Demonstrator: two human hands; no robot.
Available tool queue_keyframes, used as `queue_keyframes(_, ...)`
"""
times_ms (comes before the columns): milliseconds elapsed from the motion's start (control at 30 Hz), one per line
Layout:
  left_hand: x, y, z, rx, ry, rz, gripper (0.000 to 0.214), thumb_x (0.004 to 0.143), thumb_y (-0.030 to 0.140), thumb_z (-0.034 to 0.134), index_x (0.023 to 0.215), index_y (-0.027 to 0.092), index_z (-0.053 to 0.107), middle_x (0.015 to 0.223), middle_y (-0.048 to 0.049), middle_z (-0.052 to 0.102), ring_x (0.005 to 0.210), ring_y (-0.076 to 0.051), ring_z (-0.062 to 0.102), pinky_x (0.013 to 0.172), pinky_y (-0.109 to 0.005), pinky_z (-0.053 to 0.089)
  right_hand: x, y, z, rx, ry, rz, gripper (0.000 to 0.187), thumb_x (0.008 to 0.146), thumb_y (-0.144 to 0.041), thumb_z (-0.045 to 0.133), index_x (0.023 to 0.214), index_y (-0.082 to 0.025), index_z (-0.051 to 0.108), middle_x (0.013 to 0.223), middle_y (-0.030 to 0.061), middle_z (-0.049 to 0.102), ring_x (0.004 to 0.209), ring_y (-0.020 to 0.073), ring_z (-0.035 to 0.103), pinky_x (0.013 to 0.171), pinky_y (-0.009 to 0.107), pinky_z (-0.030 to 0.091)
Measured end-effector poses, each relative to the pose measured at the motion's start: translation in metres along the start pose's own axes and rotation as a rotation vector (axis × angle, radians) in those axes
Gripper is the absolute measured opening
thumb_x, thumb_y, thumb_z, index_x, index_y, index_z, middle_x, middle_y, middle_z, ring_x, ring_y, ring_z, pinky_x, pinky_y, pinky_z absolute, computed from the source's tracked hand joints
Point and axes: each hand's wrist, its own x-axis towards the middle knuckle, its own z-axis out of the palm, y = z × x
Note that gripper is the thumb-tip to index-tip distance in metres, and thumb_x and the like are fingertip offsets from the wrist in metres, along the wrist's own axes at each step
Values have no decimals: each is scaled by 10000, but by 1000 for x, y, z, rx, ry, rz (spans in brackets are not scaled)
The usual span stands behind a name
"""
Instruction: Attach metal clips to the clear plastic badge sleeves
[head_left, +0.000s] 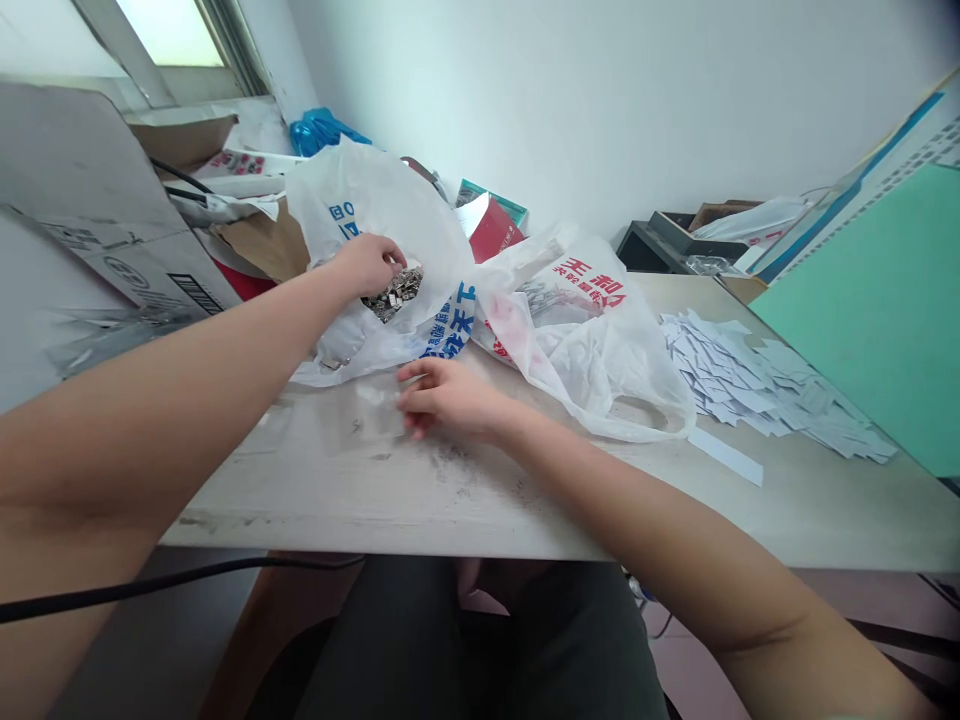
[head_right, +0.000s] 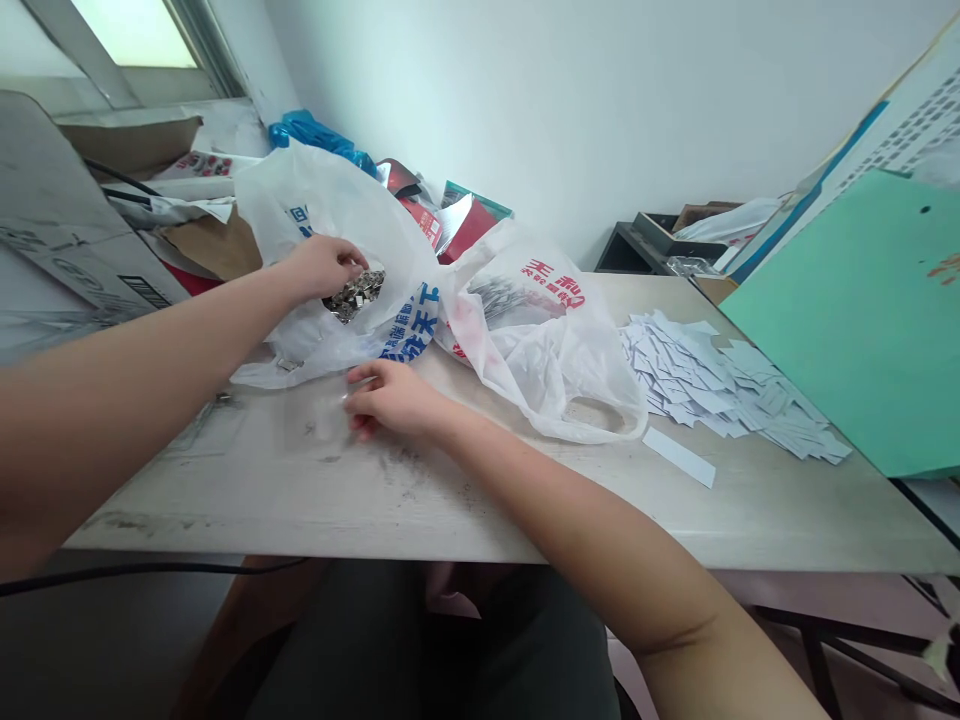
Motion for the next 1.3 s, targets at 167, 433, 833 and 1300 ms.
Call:
queue_keyframes(167,-1,9,-6,-200,80,-58,113,957,274,803,1015,182,832,1064,-113,779,1078,-298,709,1098,-467,565,48,-9,70,-153,50,-63,336,1029,-188,857,1324,-197,695,1174,89,857,1041,243,849,979,391,704)
queue_keyframes(433,-43,31,28,-963,231,-186,231,1075,312,830,945,201,674,906,-59,706,835,-182,693,775,-304,591,2,-9,-5,-902,410,-640,242,1135,-361,644,999,-250,811,1102,97,860,1058,283,775,1032,445,604)
queue_keyframes(833,-137,63,94,-1458,-180,70,145,935,107,892,1043,183,833,1149,-79,808,1001,-185,782,957,-349,622,-34,-17,-198,-1247,985,-85,657,982,-516,760,1519,-136,762,1608,276,736,1537,464,645,1314,643,474)
queue_keyframes(1300,-136,59,96,-1507,-259,-31,333,790,33,844,1085,184,805,1002,-41,714,961,-199,763,959,-388,610,-46,-29,-199,-926,1325,-965,370,1149,-329,436,1315,-261,759,1295,132,763,1213,305,792,1068,594,674)
